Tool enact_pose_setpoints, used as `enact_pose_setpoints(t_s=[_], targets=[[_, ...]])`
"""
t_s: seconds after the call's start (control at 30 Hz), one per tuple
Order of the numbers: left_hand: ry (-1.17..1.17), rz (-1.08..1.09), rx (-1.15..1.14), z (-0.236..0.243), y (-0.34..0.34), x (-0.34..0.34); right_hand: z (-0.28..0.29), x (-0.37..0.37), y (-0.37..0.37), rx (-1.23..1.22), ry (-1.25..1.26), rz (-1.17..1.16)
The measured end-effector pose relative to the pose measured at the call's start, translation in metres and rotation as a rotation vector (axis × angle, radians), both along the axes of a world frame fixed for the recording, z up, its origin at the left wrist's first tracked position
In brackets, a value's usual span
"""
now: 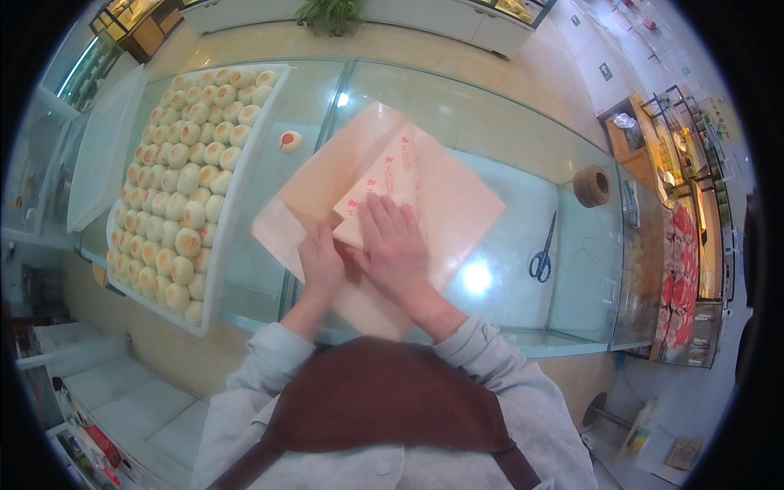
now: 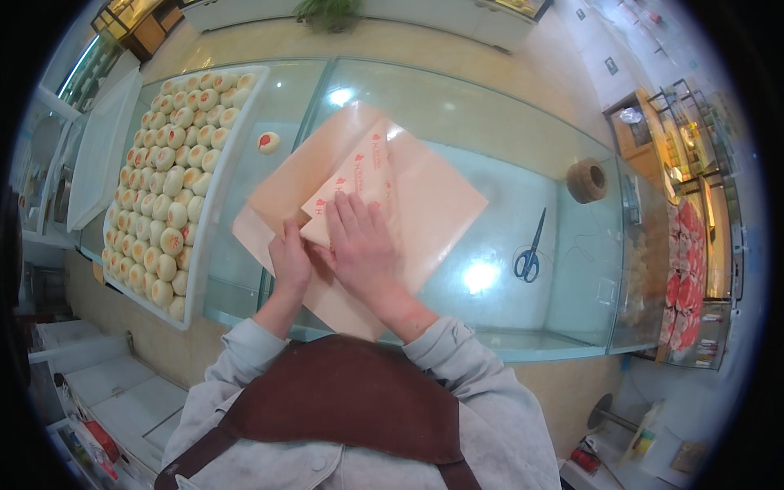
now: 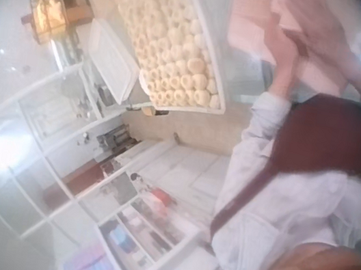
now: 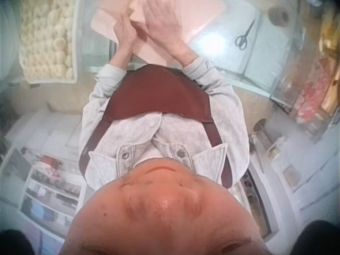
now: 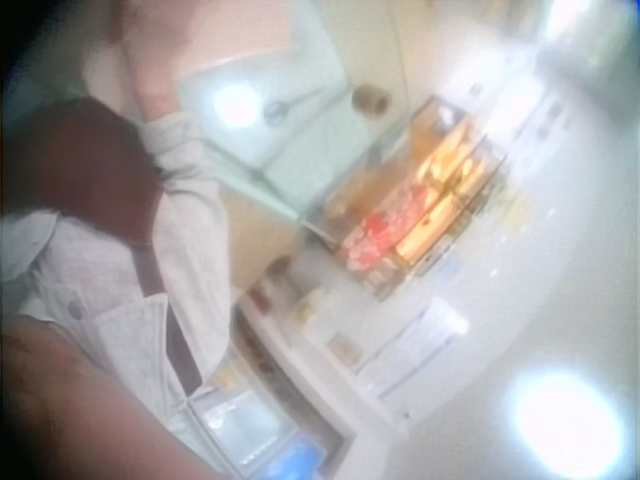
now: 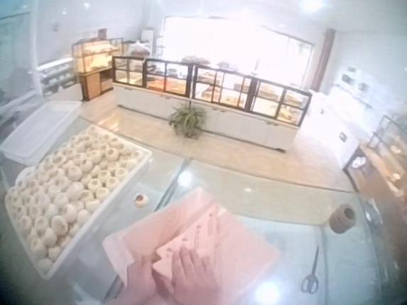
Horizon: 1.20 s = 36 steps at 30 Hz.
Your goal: The person arranges small round pastries on a sheet of pink paper, folds the paper to enclose them, places the bundle into a red plastic bag, and seals it. The person repeats this process multiple times, using scissors to trim the bag and occasionally trimming a pastry before packaging.
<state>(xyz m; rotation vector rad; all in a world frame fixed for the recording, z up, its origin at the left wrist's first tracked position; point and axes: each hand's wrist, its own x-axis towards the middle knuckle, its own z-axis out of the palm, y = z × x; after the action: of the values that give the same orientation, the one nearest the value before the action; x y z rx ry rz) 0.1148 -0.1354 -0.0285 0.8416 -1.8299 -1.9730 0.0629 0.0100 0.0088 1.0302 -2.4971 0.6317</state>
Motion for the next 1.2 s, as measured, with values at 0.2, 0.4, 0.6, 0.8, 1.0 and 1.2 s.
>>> enact_pose_setpoints(t_s=[0.2,0.4,0.6,0.8,1.0,1.2], targets=[[0.297,-0.199,-0.470,0.008,0.006,-0.005,-0.008,-0.002,0.000,-0.025,0.041,-0.003],[0.483,-0.371,-0.778,0.005,-0.002,-0.018,-0.023,-0.004,-0.004,-0.298,0.175,0.005],[0.564,-0.560,-1.086,0.026,-0.017,-0.025,-0.016,0.000,0.016,-0.339,-0.111,0.163],[0.372,-0.800,-1.298,0.060,-0.023,-0.016,0.024,0.008,0.064,-0.564,-0.206,0.311],[0.013,-1.052,-1.869,0.087,-0.003,-0.013,0.029,0.002,0.053,-0.011,-0.105,0.312],[-0.180,-1.254,-1.490,0.129,-0.016,-0.039,-0.009,-0.010,0.045,-0.047,0.117,0.231]])
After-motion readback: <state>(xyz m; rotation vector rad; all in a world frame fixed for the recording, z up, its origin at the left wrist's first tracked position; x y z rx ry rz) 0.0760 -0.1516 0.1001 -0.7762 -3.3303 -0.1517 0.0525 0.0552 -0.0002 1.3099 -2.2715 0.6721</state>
